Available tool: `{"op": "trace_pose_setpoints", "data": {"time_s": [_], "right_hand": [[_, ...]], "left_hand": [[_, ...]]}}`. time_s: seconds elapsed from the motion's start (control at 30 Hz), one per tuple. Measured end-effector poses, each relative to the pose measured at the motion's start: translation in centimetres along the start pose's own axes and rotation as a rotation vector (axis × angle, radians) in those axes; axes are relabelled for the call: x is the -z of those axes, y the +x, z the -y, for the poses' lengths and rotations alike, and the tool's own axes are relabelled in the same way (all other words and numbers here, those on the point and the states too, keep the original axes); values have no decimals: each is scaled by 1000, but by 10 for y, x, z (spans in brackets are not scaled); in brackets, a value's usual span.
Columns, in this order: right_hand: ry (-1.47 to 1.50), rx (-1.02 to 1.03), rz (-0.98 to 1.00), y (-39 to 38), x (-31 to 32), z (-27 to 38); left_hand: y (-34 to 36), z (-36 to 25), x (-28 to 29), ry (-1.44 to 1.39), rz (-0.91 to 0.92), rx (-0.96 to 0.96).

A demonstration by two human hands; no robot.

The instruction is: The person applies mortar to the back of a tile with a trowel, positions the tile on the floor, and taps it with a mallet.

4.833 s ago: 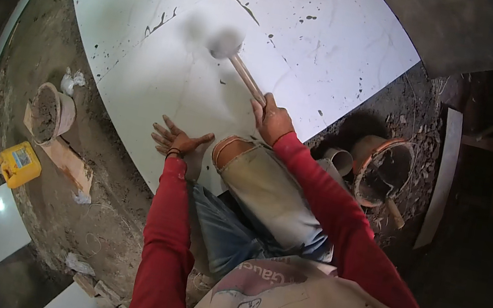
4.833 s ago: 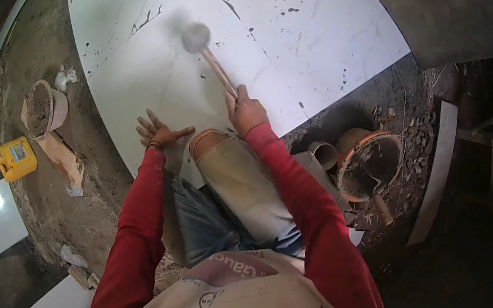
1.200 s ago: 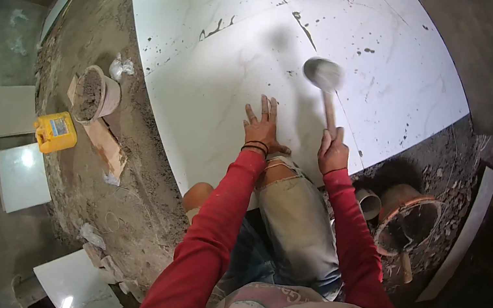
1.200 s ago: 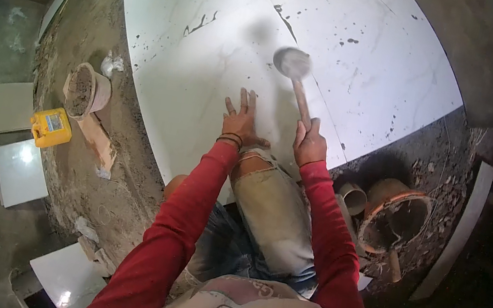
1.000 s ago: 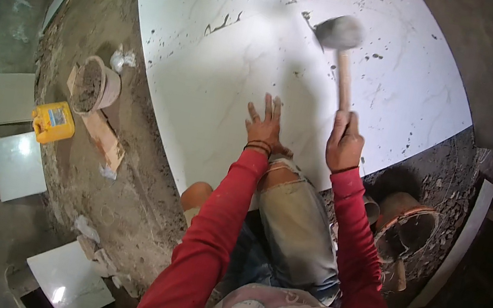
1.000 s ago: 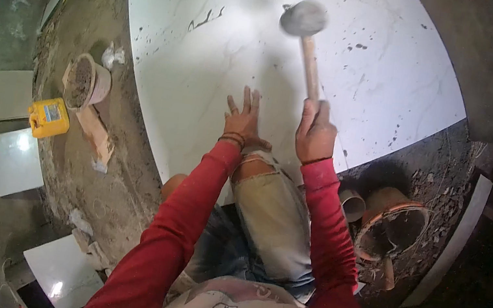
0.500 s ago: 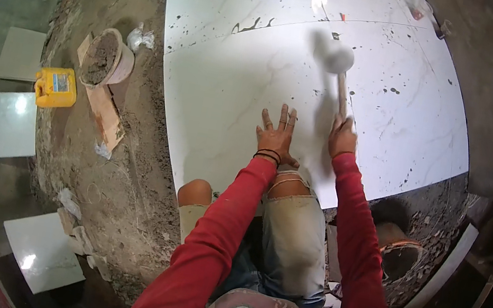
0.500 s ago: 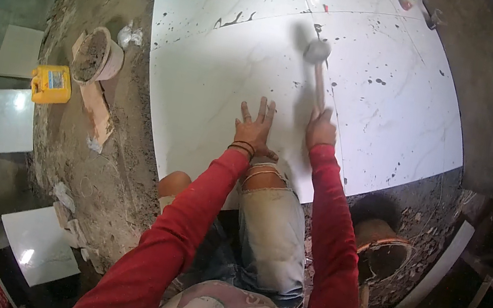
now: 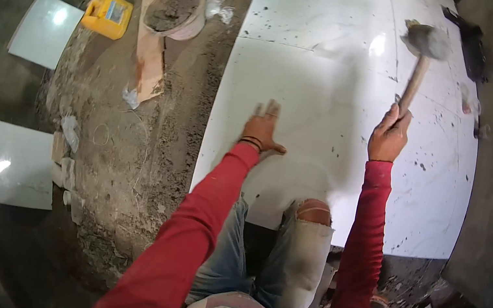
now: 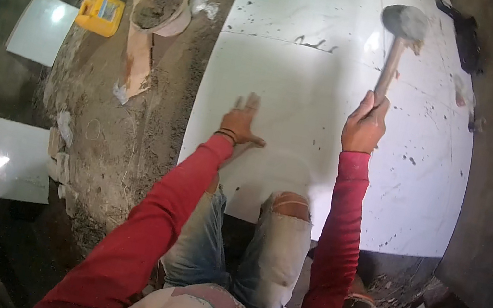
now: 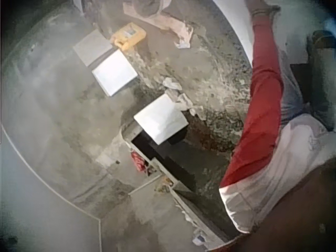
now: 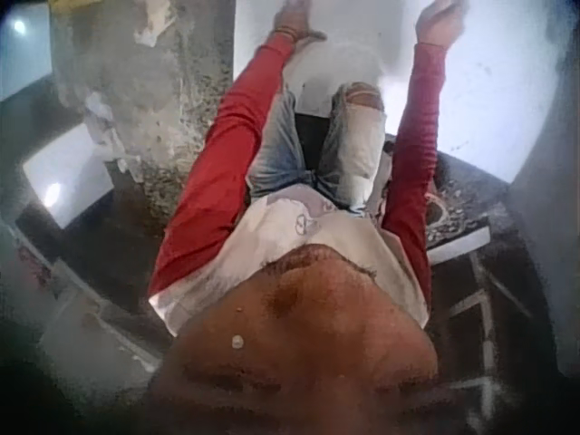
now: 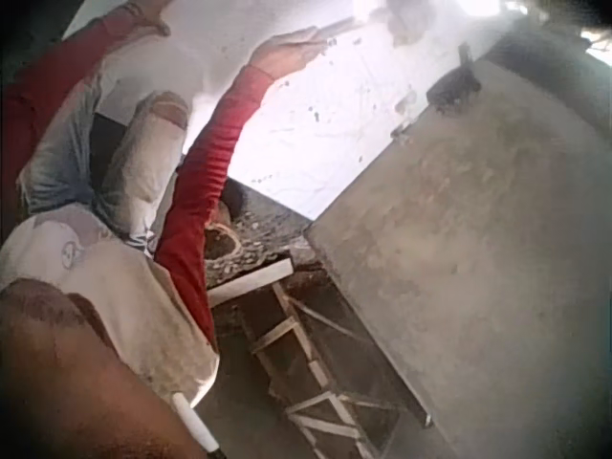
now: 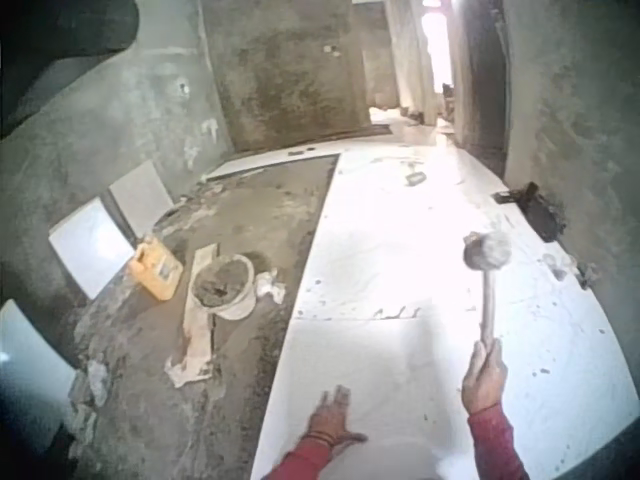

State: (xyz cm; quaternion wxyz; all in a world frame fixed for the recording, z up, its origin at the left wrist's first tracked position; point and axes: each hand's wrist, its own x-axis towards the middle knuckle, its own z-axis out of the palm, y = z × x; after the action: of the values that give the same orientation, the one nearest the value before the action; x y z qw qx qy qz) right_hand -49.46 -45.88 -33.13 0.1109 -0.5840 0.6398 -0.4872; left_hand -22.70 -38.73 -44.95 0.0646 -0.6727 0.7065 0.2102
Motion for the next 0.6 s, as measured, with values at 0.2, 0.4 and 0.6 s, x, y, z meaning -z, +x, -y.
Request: {"op": "trace_pose_setpoints", "data": {"time_s": [0.2,0.4,0.6], "right_hand": [[-323,-168,484,-53,-75,-106],[123,-40,276,-20,-90,53],[-245,-37,445,-80,-143,-34]], "left_hand": [[7,25,9,-5,19,230],[-10,42,7,-2,55,302],[3,18,23,-20,57,240]]}}
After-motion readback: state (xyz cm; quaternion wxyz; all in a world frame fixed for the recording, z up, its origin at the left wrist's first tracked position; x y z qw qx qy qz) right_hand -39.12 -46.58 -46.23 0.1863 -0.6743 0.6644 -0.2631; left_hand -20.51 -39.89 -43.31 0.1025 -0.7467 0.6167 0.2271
